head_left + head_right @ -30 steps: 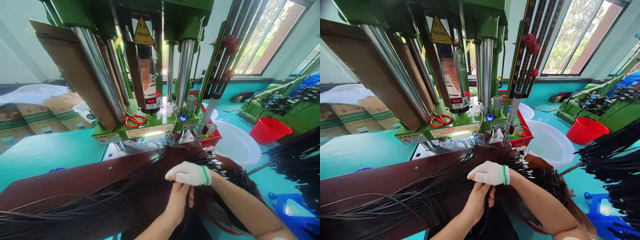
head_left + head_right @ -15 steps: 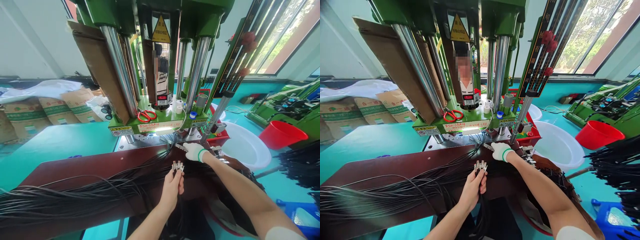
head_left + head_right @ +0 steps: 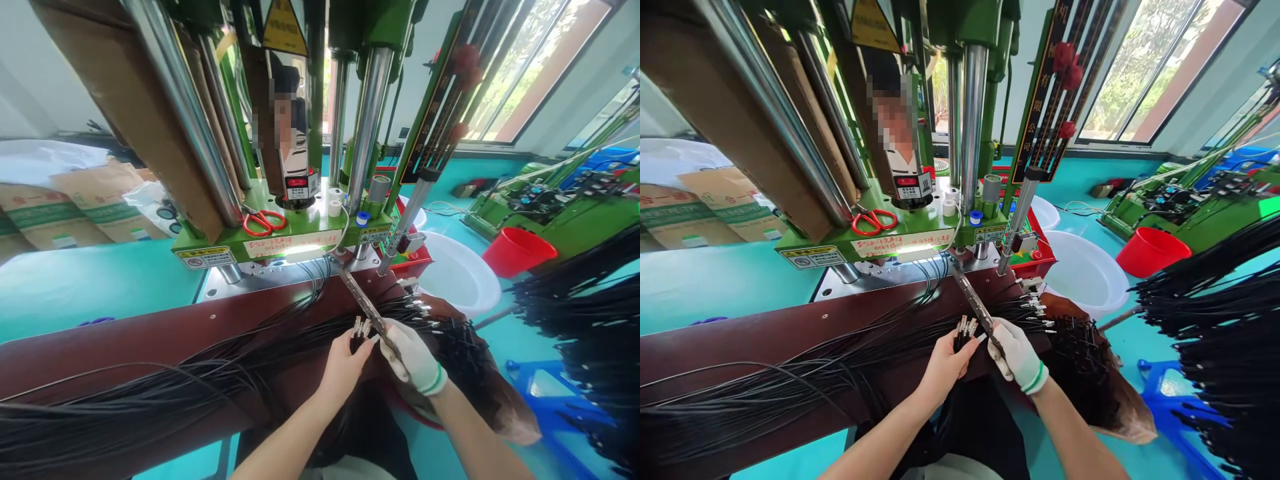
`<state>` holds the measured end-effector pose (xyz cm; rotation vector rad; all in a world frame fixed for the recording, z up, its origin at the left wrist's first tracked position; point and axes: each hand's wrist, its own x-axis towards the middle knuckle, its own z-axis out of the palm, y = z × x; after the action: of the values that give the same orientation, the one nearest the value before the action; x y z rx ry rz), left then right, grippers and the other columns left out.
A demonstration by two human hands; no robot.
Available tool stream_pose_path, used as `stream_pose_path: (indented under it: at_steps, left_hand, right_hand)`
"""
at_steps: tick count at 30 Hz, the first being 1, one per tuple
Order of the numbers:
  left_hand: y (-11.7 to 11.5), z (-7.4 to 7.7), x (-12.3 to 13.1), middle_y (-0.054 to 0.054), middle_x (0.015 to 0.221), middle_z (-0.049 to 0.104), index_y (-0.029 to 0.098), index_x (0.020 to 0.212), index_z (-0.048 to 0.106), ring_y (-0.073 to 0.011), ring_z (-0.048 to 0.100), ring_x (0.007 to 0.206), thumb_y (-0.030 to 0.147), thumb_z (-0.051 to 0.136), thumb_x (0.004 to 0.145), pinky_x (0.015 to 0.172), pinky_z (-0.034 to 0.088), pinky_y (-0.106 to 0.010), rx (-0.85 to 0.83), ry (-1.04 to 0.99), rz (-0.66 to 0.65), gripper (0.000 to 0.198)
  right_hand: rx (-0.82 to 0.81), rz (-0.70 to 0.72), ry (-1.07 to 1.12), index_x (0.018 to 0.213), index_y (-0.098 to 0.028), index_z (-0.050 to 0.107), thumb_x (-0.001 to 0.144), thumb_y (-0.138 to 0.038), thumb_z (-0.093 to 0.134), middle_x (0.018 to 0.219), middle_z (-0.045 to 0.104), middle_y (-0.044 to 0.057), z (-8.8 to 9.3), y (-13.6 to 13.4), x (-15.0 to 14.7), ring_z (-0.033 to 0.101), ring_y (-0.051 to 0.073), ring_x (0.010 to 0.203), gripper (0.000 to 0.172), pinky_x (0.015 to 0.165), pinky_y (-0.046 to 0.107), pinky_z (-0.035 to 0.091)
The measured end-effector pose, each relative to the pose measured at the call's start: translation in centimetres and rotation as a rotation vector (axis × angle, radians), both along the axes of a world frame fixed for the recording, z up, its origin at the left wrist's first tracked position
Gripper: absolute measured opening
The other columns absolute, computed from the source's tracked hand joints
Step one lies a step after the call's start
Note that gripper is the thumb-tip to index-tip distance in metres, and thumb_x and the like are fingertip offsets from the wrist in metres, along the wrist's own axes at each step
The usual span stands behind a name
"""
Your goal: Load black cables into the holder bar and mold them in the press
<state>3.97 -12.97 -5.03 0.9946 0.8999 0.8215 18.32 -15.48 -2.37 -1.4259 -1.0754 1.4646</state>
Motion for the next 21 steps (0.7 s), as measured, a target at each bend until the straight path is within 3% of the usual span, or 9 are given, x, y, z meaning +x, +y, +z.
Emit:
stream_pose_path:
  at_steps: [3, 13, 21]
  left_hand:
    - [0.1, -0.2, 0.5, 0.003, 0.049, 0.034, 0.01, 0.085, 0.053, -0.005, 0.027, 0.041, 0.041, 0.057, 0.074, 0.041, 0.022, -0.019, 0.071, 0.05, -0.027, 0.034]
    - [0.1, -0.7, 0.5, 0.0, 0.049, 0.038, 0.009, 0.081, 0.057, -0.0064, 0.029, 0.045, 0.038, 0.056, 0.073, 0.043, 0.021, -0.018, 0.149, 0.145, -0.013, 0.03]
    - [0.2, 0.5, 0.2, 0.001, 0.048, 0.037, 0.01, 0.077, 0.056, -0.0062, 0.028, 0.045, 0.036, 0.063, 0.066, 0.043, 0.02, -0.018, 0.01, 0.083, -0.022, 0.029]
  right_hand:
    - [0.021, -0.039, 0.07, 0.113, -0.014, 0.041, 0.087, -0.052, 0.036, 0.052, 0.04, -0.004, -0.3, 0.1, -0.5, 0.025, 0.005, 0.029, 0.047, 0.025, 0.016, 0.018]
    - [0.042, -0.057, 0.101, 0.118, -0.009, 0.043, 0.086, -0.049, 0.039, 0.051, 0.042, -0.002, -0.7, 0.1, -0.4, 0.025, 0.004, 0.029, 0.051, 0.025, 0.015, 0.017]
    - [0.08, -0.129, 0.132, 0.124, -0.009, 0.039, 0.085, -0.048, 0.042, 0.053, 0.041, -0.002, -0.4, -0.4, -0.8, 0.026, 0.004, 0.03, 0.055, 0.027, 0.015, 0.018]
